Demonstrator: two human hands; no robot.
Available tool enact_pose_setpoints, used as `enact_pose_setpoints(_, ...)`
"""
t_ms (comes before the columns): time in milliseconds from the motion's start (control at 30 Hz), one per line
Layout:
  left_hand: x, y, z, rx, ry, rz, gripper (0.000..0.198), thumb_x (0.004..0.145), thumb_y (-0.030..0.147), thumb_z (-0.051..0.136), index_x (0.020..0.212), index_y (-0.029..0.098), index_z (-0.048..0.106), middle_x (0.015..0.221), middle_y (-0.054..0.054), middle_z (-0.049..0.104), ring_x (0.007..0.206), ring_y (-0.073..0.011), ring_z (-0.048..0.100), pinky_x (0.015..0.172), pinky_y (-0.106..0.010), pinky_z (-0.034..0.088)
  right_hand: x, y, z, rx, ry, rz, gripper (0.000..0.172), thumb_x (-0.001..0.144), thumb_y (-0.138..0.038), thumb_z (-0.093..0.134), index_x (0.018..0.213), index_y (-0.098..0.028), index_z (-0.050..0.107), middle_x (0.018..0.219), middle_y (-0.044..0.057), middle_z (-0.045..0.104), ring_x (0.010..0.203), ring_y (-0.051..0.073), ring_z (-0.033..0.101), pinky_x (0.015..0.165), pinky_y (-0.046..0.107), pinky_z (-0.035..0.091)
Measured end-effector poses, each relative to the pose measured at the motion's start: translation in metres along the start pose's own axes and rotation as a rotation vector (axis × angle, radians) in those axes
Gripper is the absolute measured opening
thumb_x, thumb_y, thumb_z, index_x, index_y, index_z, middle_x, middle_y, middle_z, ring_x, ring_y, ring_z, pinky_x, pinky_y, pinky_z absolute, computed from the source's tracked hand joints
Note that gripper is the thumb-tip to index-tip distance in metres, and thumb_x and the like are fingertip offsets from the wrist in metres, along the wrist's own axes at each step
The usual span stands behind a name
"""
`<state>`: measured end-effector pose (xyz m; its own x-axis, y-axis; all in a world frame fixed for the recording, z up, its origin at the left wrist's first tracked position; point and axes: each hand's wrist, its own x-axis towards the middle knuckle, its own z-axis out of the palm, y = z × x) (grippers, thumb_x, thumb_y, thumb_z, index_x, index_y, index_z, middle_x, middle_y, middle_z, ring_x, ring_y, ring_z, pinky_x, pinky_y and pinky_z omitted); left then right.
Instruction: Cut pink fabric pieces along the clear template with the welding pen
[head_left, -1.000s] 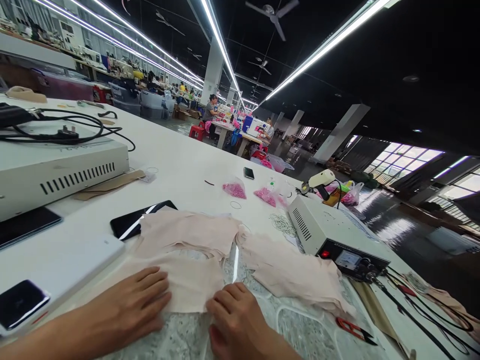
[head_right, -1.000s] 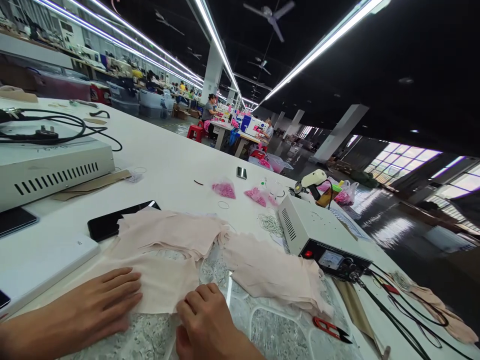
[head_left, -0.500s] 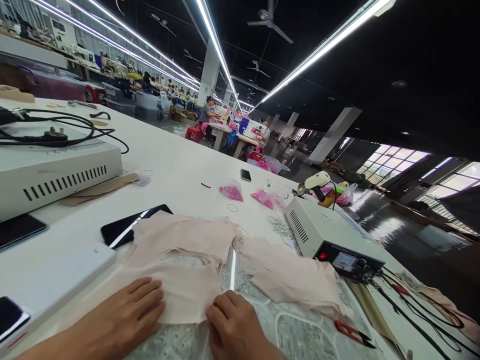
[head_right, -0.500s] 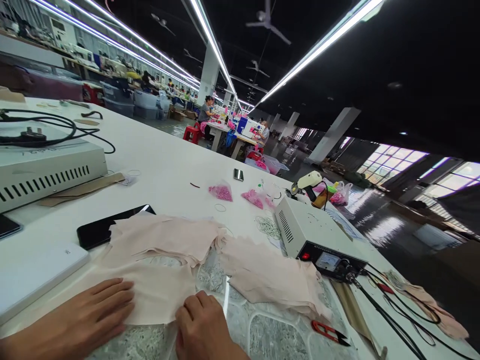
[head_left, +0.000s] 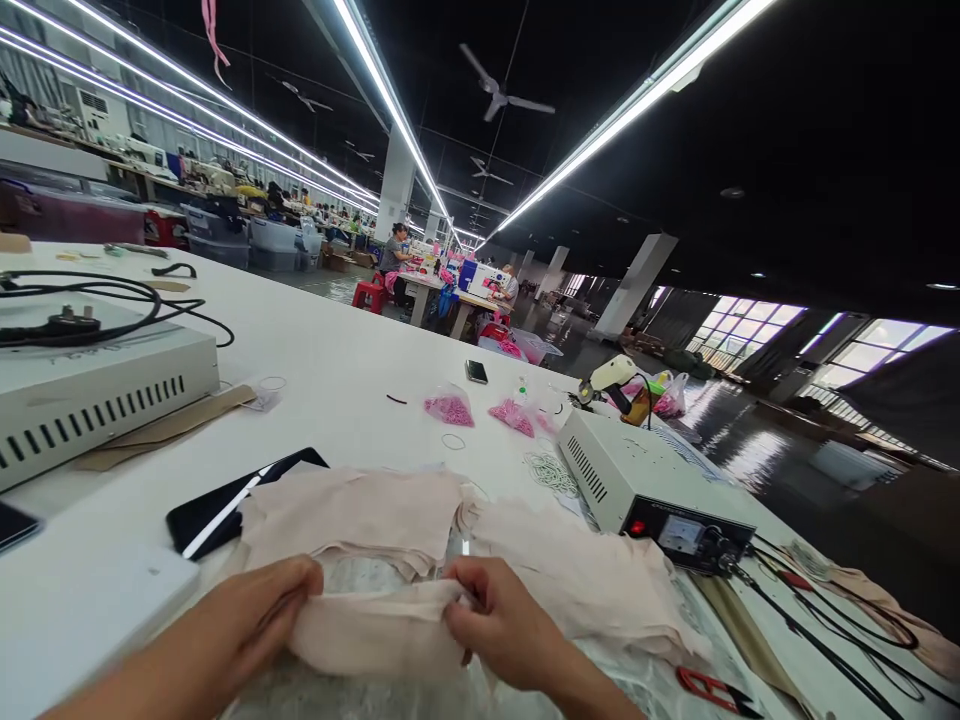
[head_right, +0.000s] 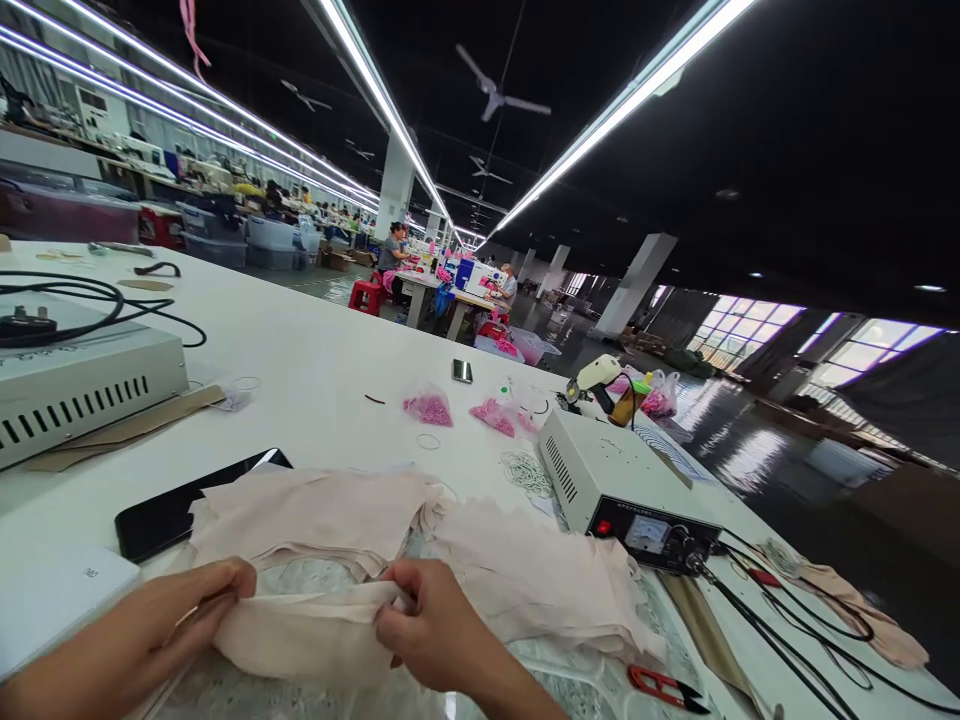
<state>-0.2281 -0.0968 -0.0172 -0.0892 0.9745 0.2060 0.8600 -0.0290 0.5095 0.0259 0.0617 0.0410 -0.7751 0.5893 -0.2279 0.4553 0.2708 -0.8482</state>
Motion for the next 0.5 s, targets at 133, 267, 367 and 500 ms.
enact_pose_setpoints(133,0.052,-0.017,-0.021,0.076,-0.009,-0.176,0.04,0.104,0.042,0.026,0.104,0.025,0.062,0.075,0.002,0.067,0.067,-0.0192,0.062,0.065,-0.028,0.048,0.041,-0.008,-0.021,0.057,0.083,0.059,0.018,0.086,-0.006,0.049,0.092,-0.017,0.061,0.067,-0.005,0.056,0.055,0.011,0.057,0.054,0.024,0.05)
enact_pose_setpoints(267,0.109,-0.036,-0.02,0.163,-0.024,-0.183,0.029,0.107,0.035,0.039,0.113,0.021,0.063,0.083,0.0,0.068,0.076,-0.0189,0.066,0.076,-0.034,0.053,0.09,-0.001,-0.041,0.023,0.159,0.137,0.034,0.096,-0.035,0.064,0.125,-0.018,0.061,0.124,0.009,0.066,0.102,0.023,0.068,0.085,0.044,0.06)
enact_pose_setpoints(367,0.13,-0.052,-0.009,0.229,-0.05,-0.162,0.026,0.102,0.04,0.06,0.111,0.016,0.065,0.103,-0.005,0.069,0.088,-0.0195,0.068,0.083,-0.04,0.057,0.112,0.01,-0.058,-0.034,0.211,0.171,0.037,0.096,-0.035,0.064,0.129,-0.019,0.059,0.13,0.01,0.063,0.109,0.026,0.067,0.09,0.048,0.058)
enact_pose_setpoints(500,0.131,-0.071,0.004,0.301,-0.013,-0.116,0.029,0.104,0.031,0.043,0.104,0.02,0.069,0.1,-0.006,0.073,0.089,-0.0241,0.071,0.079,-0.037,0.055,0.117,0.022,-0.076,-0.142,0.3,0.101,0.035,0.096,-0.035,0.064,0.127,-0.019,0.061,0.131,0.01,0.063,0.109,0.025,0.066,0.089,0.046,0.059)
